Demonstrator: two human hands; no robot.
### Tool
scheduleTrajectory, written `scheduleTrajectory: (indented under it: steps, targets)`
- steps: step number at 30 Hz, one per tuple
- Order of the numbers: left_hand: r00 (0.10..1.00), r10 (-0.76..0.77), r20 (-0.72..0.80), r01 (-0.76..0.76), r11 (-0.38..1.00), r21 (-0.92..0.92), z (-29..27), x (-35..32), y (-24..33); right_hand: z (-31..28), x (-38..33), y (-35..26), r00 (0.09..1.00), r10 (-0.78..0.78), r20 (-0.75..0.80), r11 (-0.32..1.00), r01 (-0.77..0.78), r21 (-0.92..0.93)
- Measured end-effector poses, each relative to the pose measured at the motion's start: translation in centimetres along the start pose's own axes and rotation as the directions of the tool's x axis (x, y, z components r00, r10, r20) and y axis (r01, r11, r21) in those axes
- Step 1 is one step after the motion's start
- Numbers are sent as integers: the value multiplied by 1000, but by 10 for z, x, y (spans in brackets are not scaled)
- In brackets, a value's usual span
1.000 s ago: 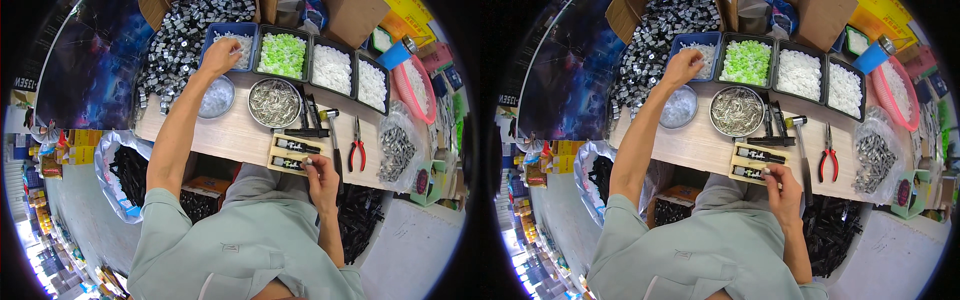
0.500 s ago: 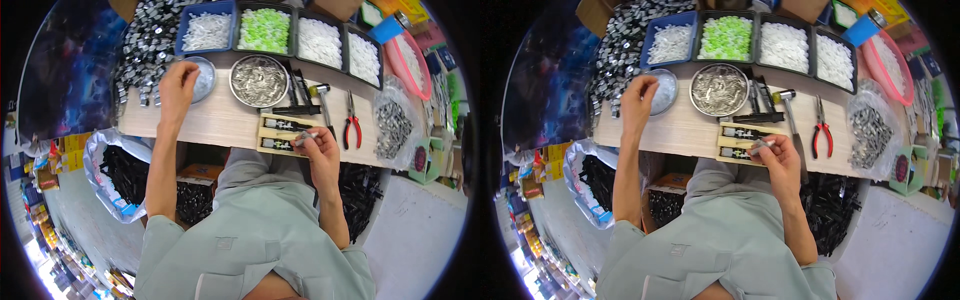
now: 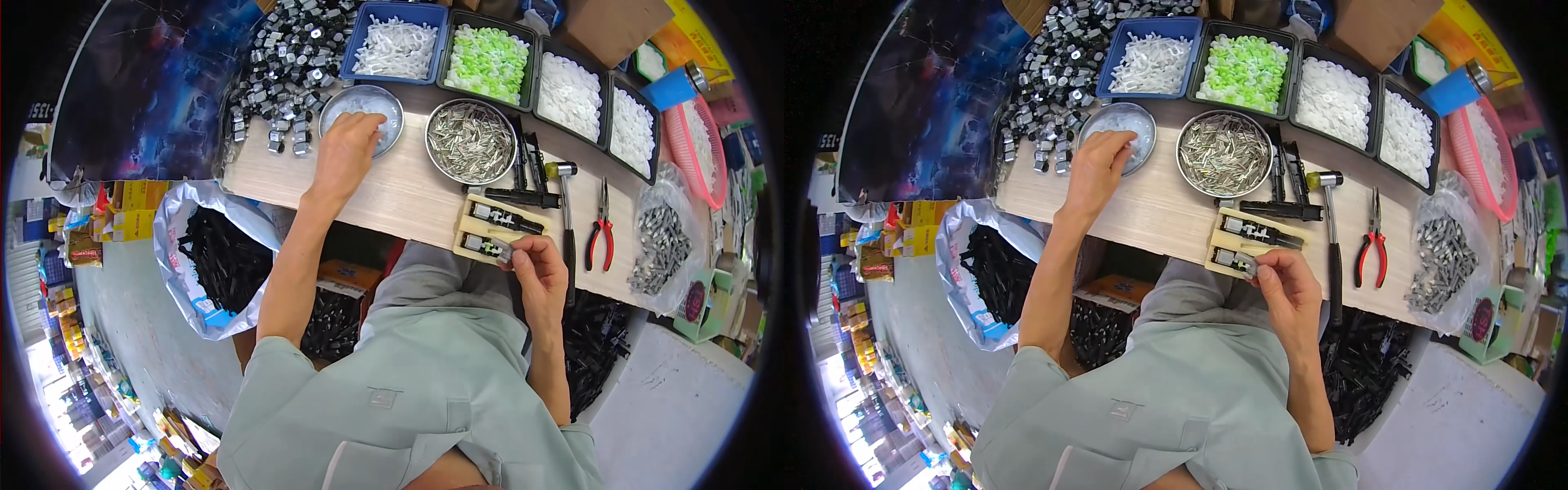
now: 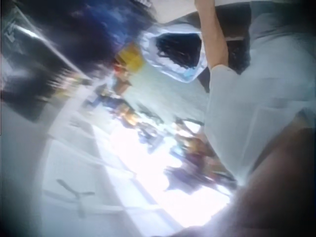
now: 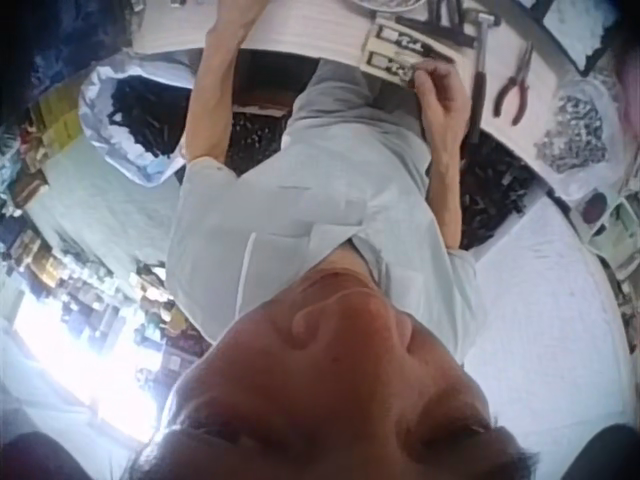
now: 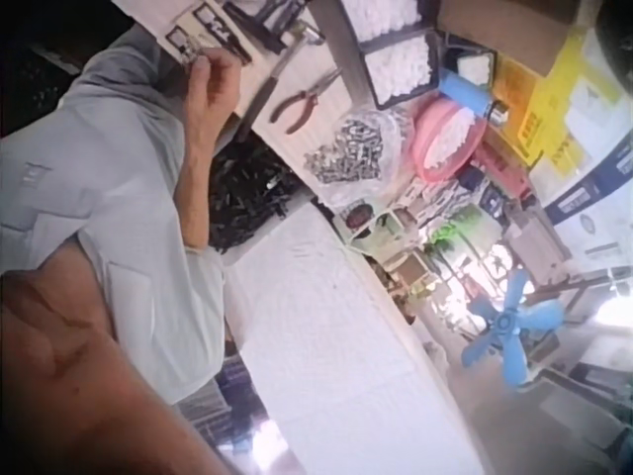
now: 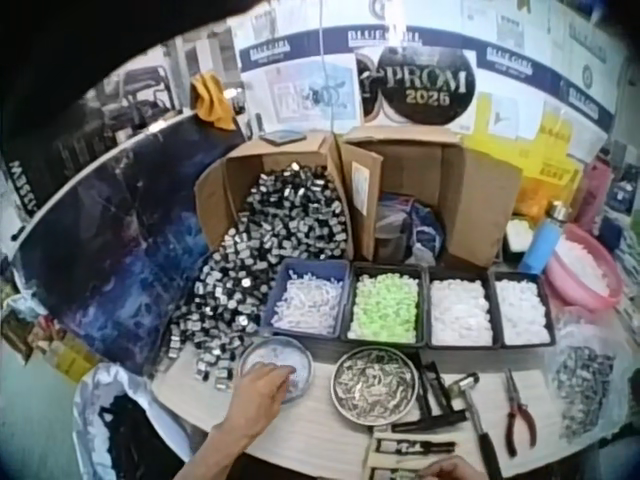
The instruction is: The person assembles small plastic components and metal pins into an assembly base using a mounting jig and a small hammer.
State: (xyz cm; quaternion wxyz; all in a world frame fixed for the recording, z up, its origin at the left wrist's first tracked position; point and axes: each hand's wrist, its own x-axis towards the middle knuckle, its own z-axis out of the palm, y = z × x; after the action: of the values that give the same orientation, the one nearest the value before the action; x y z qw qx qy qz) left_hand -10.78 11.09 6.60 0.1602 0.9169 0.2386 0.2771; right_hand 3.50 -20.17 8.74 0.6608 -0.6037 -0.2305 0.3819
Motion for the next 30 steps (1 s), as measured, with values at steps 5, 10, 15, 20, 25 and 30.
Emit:
scheduleTrajectory:
  steps: [5,10,15,20,25,30]
  targets:
    - [969,-244,-27,237,959,-158,-2,-10,3,-4,0,6,998,-16,-56,994,10,-112]
    - [923,-216,-318,206,976,-67,-6,-25,22,-2,3,0,995,-91,-48,957,74,-279]
    - [818,-576,-3,457,652,-605,4,-47,79,14,16,4,980,-194,-42,947,176,-269]
    - [774,-544,323,504,222,-835,15,-60,124,10,19,11,990,-129,-56,958,110,-263]
    - [770,-473,428,539,124,-833,26,-61,140,-1,9,11,988,-118,-102,967,91,-239]
    - [783,-412,465,574,190,-797,26,-60,143,-13,3,4,991,-101,-92,975,80,-209]
